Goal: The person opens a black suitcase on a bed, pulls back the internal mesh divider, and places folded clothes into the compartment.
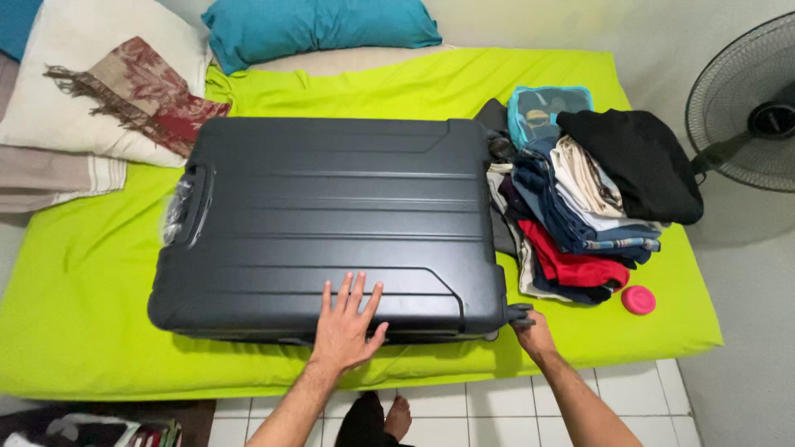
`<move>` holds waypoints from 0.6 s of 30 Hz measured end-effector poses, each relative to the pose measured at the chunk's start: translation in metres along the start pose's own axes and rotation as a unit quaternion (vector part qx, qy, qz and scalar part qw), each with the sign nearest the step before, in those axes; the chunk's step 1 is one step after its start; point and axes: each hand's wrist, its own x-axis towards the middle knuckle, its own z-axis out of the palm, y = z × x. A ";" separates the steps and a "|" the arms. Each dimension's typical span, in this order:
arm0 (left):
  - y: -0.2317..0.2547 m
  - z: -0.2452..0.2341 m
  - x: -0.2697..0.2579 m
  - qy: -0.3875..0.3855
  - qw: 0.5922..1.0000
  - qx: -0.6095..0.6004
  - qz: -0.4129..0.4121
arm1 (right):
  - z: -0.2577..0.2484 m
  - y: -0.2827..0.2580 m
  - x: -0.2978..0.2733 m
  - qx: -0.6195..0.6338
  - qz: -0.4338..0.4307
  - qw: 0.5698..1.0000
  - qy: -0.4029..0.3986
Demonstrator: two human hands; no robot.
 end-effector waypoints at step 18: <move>-0.025 0.007 0.128 -0.084 0.994 -0.070 0.003 | -0.038 -0.033 0.152 -0.058 -0.254 0.960 -0.107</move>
